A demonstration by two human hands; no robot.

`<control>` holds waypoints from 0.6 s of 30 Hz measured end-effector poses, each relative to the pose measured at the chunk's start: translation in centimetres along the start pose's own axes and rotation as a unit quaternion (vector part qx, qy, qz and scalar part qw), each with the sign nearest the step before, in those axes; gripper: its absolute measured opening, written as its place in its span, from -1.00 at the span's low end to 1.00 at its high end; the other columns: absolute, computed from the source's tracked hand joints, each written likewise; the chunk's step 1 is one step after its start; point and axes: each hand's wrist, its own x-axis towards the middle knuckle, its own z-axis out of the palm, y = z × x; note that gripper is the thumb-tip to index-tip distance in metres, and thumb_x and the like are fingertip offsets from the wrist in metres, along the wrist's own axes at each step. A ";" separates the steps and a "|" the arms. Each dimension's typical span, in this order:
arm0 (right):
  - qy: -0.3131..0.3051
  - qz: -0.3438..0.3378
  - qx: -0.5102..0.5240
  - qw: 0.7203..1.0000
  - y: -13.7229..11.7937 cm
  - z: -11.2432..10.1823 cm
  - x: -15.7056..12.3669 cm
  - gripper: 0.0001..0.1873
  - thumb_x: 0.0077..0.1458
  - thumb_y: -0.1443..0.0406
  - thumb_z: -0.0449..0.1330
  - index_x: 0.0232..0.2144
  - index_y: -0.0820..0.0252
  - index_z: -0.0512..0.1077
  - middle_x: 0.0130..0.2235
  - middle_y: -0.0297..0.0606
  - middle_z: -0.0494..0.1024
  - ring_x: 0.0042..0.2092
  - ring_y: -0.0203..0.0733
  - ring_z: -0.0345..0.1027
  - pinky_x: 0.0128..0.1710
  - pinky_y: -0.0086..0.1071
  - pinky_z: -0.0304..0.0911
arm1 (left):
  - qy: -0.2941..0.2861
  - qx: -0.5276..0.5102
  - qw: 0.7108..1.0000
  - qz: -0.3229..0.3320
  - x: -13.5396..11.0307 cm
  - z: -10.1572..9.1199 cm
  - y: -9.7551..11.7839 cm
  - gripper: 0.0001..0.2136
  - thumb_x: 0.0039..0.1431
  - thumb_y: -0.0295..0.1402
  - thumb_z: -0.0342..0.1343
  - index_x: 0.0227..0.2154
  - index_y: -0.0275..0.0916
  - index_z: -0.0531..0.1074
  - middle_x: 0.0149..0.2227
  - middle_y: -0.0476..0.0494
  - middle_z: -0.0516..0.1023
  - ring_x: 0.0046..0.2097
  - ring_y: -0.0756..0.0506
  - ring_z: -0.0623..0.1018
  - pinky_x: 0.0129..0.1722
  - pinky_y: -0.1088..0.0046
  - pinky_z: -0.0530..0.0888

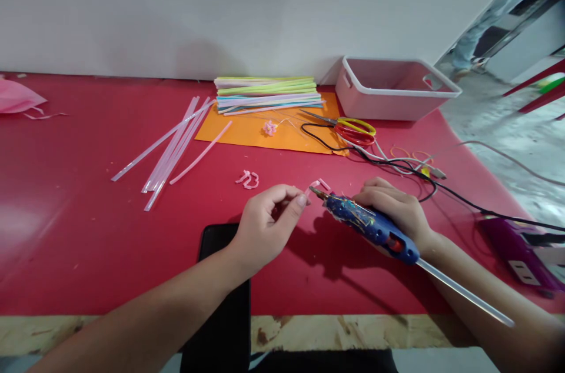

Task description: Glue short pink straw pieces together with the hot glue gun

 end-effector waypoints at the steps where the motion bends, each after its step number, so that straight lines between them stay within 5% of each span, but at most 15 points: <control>1: 0.002 -0.003 0.000 1.000 0.0 0.0 0.0 -0.81 0.17 0.18 0.13 -0.18 0.09 0.35 -0.43 -0.29 0.45 -0.42 -0.17 0.29 -0.30 -0.25 0.24 | 0.001 -0.001 1.000 -0.002 0.0 0.0 0.0 -0.78 0.31 -0.27 0.07 -0.34 -0.30 0.49 -0.51 0.02 0.34 -0.48 0.05 0.28 -0.50 0.54 0.23; 18: 0.023 -0.017 0.013 0.999 -0.4 -0.2 0.1 -0.87 0.20 0.25 0.12 -0.19 0.12 0.33 -0.42 -0.26 0.47 -0.43 -0.18 0.29 -0.25 -0.18 0.26 | 0.005 -0.021 1.000 -0.004 0.1 0.0 0.0 -0.78 0.25 -0.30 0.10 -0.48 -0.27 0.37 -0.54 0.07 0.28 -0.48 0.06 0.26 -0.48 0.54 0.22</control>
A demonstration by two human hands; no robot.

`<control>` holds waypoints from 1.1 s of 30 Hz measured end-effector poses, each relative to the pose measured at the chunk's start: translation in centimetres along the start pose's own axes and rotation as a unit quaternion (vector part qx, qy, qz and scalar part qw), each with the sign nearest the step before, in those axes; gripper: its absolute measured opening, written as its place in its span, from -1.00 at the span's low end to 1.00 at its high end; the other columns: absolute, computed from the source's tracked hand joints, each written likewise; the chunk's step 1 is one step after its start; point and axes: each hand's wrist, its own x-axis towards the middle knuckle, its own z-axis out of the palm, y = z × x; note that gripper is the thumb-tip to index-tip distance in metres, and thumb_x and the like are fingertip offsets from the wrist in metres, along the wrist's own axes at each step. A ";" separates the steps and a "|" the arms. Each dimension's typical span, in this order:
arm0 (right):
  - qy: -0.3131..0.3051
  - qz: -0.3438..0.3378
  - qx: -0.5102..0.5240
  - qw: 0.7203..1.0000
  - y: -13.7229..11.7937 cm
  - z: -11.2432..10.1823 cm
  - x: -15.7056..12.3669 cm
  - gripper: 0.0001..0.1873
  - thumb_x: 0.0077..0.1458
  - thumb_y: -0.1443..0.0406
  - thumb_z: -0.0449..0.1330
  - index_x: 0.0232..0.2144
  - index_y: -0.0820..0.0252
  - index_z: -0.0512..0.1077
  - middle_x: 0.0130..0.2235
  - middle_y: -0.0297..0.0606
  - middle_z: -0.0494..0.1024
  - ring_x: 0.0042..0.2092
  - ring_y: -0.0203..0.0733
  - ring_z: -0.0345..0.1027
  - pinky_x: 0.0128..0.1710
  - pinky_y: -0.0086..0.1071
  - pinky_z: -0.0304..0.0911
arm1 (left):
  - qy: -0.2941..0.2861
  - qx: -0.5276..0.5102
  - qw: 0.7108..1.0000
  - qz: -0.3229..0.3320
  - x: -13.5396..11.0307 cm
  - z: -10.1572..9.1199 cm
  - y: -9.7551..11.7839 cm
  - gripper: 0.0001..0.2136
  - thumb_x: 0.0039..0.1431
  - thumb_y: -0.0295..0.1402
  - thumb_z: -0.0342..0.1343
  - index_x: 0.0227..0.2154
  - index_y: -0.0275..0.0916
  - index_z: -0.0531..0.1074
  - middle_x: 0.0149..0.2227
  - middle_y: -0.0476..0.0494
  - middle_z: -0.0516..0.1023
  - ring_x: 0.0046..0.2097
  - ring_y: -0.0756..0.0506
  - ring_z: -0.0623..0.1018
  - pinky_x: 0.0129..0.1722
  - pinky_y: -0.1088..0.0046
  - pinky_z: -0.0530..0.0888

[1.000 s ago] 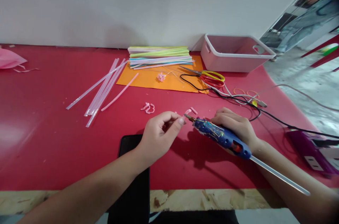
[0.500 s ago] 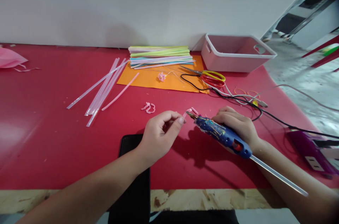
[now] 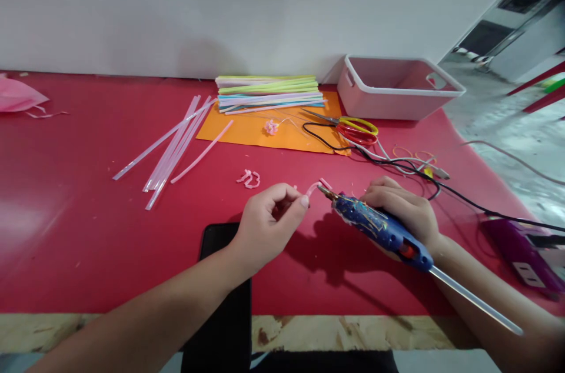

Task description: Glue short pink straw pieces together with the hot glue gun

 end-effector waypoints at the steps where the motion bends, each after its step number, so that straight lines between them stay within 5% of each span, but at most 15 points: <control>1: -0.003 -0.005 0.006 1.000 0.0 0.1 0.0 -0.85 0.22 0.21 0.10 -0.19 0.14 0.33 -0.42 -0.24 0.47 -0.42 -0.17 0.29 -0.24 -0.17 0.25 | 0.003 0.002 1.000 0.001 0.0 0.0 0.0 -0.79 0.26 -0.30 0.10 -0.47 -0.27 0.38 -0.54 0.06 0.29 -0.47 0.05 0.27 -0.47 0.54 0.24; 6: -0.022 -0.022 0.017 0.999 0.0 0.3 0.0 -0.67 0.29 0.06 0.00 -0.13 0.19 0.33 -0.40 -0.21 0.46 -0.39 -0.15 0.31 -0.23 -0.17 0.20 | 0.006 0.008 1.000 0.015 0.0 -0.1 -0.3 -0.81 0.26 -0.31 0.08 -0.44 -0.27 0.42 -0.51 0.02 0.35 -0.45 0.03 0.32 -0.46 0.53 0.27; 25: -0.024 -0.020 -0.002 1.000 -0.3 0.2 0.4 -0.72 0.29 0.10 0.03 -0.13 0.18 0.31 -0.41 -0.23 0.45 -0.40 -0.16 0.30 -0.26 -0.19 0.22 | 0.033 0.110 0.989 0.090 -0.3 -0.3 -0.5 -0.83 0.28 -0.37 0.10 -0.43 -0.26 0.42 -0.55 0.09 0.27 -0.52 0.09 0.23 -0.50 0.56 0.22; 33: 0.003 -0.007 -0.008 1.000 -0.2 0.3 -0.1 -0.82 0.20 0.24 0.11 -0.16 0.17 0.35 -0.42 -0.25 0.47 -0.43 -0.16 0.29 -0.23 -0.17 0.24 | 0.029 0.048 0.998 0.038 0.0 -0.2 -0.4 -0.84 0.27 -0.33 0.10 -0.41 -0.25 0.45 -0.49 0.03 0.41 -0.47 0.05 0.33 -0.47 0.53 0.26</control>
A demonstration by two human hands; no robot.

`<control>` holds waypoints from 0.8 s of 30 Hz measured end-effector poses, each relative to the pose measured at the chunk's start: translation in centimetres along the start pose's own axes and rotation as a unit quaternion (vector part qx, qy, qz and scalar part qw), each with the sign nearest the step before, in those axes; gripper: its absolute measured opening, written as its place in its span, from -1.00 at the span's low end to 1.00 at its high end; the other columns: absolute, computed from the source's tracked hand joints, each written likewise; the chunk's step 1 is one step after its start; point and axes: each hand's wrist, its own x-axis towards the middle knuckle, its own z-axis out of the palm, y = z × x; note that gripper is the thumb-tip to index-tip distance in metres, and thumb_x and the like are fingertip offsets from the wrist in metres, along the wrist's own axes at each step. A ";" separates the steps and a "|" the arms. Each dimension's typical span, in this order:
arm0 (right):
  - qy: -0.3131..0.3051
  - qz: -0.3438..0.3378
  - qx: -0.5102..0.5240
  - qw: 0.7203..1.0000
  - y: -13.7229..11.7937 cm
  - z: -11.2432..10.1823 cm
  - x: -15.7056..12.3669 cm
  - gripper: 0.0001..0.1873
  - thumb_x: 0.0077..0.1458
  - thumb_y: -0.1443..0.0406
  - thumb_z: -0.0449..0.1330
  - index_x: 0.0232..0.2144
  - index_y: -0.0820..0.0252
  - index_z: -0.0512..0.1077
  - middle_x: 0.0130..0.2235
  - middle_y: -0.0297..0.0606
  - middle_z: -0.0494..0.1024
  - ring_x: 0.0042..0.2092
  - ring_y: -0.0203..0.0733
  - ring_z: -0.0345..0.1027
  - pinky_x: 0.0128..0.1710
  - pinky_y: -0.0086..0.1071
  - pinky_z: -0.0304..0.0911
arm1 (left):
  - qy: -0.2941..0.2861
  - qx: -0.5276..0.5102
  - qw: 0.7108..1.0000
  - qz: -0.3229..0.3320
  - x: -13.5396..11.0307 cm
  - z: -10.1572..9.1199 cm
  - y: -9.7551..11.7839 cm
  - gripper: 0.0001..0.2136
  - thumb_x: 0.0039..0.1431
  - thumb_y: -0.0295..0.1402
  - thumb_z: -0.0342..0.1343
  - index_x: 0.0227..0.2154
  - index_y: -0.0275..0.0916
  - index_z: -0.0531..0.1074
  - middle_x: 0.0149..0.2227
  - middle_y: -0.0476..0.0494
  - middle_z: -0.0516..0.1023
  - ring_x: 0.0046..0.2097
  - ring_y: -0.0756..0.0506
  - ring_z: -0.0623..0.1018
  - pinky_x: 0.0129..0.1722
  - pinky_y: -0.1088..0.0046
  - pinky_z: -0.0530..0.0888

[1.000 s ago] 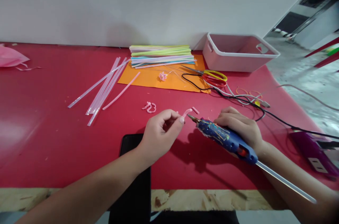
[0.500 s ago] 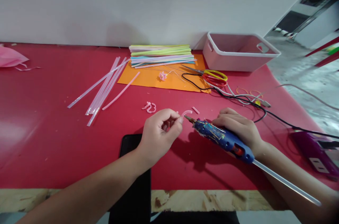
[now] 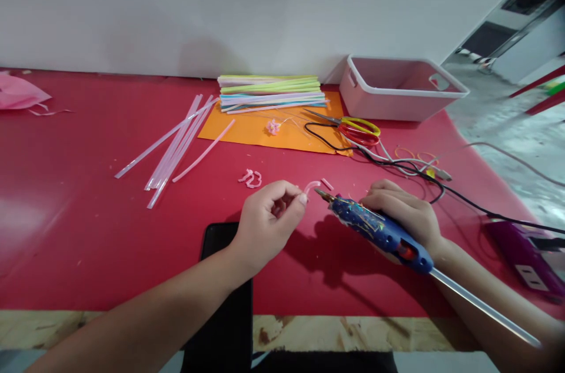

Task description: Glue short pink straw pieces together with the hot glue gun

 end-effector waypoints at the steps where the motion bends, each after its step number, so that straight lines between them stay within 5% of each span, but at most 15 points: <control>1: -0.002 -0.006 0.004 1.000 0.0 0.0 0.0 -0.80 0.22 0.21 0.10 -0.14 0.17 0.35 -0.40 -0.23 0.48 -0.42 -0.15 0.31 -0.22 -0.16 0.25 | -0.006 -0.013 1.000 -0.010 0.0 0.0 0.0 -0.84 0.26 -0.33 0.09 -0.41 -0.26 0.46 -0.47 0.00 0.45 -0.45 0.04 0.37 -0.45 0.53 0.29; 6: -0.023 -0.013 0.018 0.999 0.0 0.1 0.1 -0.66 0.28 0.05 0.01 -0.10 0.17 0.32 -0.38 -0.19 0.49 -0.39 -0.13 0.34 -0.20 -0.12 0.25 | -0.028 -0.046 0.998 -0.034 0.2 0.1 0.2 -0.83 0.23 -0.31 0.08 -0.40 -0.26 0.48 -0.45 -0.04 0.48 -0.38 0.00 0.43 -0.42 0.52 0.33; 13: 0.000 0.016 -0.016 1.000 -0.4 0.0 0.2 -0.85 0.22 0.24 0.10 -0.17 0.14 0.35 -0.43 -0.27 0.48 -0.44 -0.18 0.30 -0.26 -0.20 0.26 | -0.033 -0.060 0.996 -0.050 0.2 0.1 0.4 -0.83 0.21 -0.30 0.10 -0.42 -0.27 0.46 -0.46 -0.03 0.46 -0.40 0.01 0.40 -0.43 0.53 0.33; 19: -0.018 -0.011 0.009 1.000 -0.3 0.1 0.2 -0.73 0.26 0.13 0.05 -0.13 0.18 0.34 -0.40 -0.21 0.51 -0.41 -0.14 0.33 -0.23 -0.15 0.28 | -0.035 -0.062 0.996 -0.044 0.2 0.1 0.5 -0.83 0.21 -0.32 0.08 -0.43 -0.27 0.48 -0.47 -0.03 0.46 -0.43 0.02 0.39 -0.44 0.53 0.34; 24: 0.004 0.017 -0.018 1.000 -0.4 -0.1 0.2 -0.86 0.19 0.27 0.11 -0.19 0.15 0.35 -0.43 -0.27 0.50 -0.44 -0.18 0.33 -0.27 -0.21 0.27 | -0.031 -0.084 0.995 -0.044 0.4 0.1 0.5 -0.84 0.18 -0.34 0.10 -0.46 -0.28 0.46 -0.50 0.00 0.42 -0.45 0.04 0.36 -0.45 0.55 0.34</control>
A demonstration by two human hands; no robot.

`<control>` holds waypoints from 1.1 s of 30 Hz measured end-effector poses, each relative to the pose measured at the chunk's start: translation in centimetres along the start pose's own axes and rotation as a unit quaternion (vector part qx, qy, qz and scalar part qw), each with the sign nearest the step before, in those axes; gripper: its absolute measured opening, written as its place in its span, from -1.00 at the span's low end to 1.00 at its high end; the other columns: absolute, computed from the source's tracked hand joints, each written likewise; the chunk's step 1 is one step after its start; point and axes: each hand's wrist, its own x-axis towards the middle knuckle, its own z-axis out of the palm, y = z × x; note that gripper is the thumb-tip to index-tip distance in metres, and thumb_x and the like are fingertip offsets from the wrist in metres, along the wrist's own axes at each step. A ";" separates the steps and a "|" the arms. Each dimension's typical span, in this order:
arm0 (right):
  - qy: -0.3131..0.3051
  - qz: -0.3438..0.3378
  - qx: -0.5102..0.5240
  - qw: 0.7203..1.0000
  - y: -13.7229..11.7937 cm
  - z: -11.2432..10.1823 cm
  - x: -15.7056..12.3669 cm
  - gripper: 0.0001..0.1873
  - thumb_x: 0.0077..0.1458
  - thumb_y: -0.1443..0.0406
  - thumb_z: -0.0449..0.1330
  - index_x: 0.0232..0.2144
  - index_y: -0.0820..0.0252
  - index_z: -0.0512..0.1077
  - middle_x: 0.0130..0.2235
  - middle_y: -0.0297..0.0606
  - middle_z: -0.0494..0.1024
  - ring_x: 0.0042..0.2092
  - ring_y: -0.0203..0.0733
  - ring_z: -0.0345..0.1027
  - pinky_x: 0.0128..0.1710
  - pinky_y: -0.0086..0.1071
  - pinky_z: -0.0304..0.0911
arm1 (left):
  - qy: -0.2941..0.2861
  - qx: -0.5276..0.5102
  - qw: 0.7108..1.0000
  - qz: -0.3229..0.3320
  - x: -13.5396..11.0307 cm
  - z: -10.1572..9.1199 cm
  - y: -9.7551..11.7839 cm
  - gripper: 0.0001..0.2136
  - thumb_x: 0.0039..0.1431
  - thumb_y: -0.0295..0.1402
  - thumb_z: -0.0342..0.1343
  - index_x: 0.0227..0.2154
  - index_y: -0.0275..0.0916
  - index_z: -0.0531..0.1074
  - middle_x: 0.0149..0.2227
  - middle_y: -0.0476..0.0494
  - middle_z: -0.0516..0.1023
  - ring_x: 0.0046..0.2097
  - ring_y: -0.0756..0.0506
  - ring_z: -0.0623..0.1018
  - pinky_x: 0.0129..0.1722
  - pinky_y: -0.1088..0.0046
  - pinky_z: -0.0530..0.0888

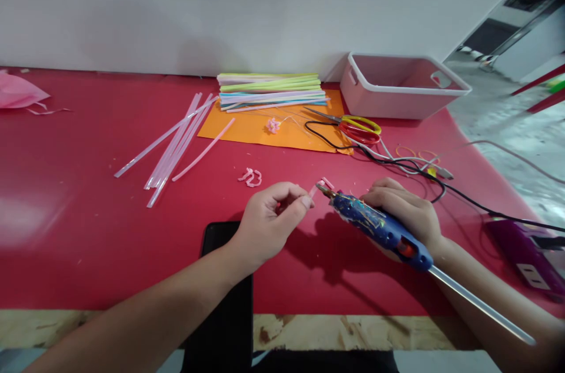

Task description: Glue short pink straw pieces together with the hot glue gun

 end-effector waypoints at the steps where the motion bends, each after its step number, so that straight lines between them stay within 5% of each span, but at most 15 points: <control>1: 0.002 -0.001 0.000 1.000 0.0 -0.1 0.0 -0.87 0.18 0.29 0.13 -0.20 0.15 0.35 -0.43 -0.27 0.49 -0.44 -0.18 0.32 -0.27 -0.21 0.27 | 0.000 -0.004 1.000 -0.001 0.0 0.0 0.0 -0.85 0.18 -0.34 0.11 -0.46 -0.28 0.46 -0.51 0.02 0.40 -0.46 0.05 0.34 -0.45 0.55 0.33; 8: -0.019 -0.040 0.029 0.999 0.2 0.0 0.0 -0.75 0.29 0.15 0.02 -0.13 0.19 0.33 -0.39 -0.19 0.50 -0.40 -0.15 0.34 -0.25 -0.15 0.27 | -0.012 -0.012 1.000 0.004 0.0 0.0 0.0 -0.85 0.19 -0.37 0.08 -0.45 -0.28 0.45 -0.52 0.04 0.38 -0.47 0.06 0.33 -0.44 0.56 0.33; 33: 0.006 -0.031 0.000 0.999 0.1 -0.4 0.2 -0.88 0.23 0.33 0.10 -0.16 0.14 0.33 -0.43 -0.26 0.48 -0.44 -0.17 0.32 -0.27 -0.15 0.27 | -0.014 -0.017 1.000 -0.007 -0.2 0.0 0.0 -0.85 0.18 -0.33 0.10 -0.46 -0.27 0.43 -0.54 0.05 0.34 -0.49 0.06 0.31 -0.48 0.56 0.31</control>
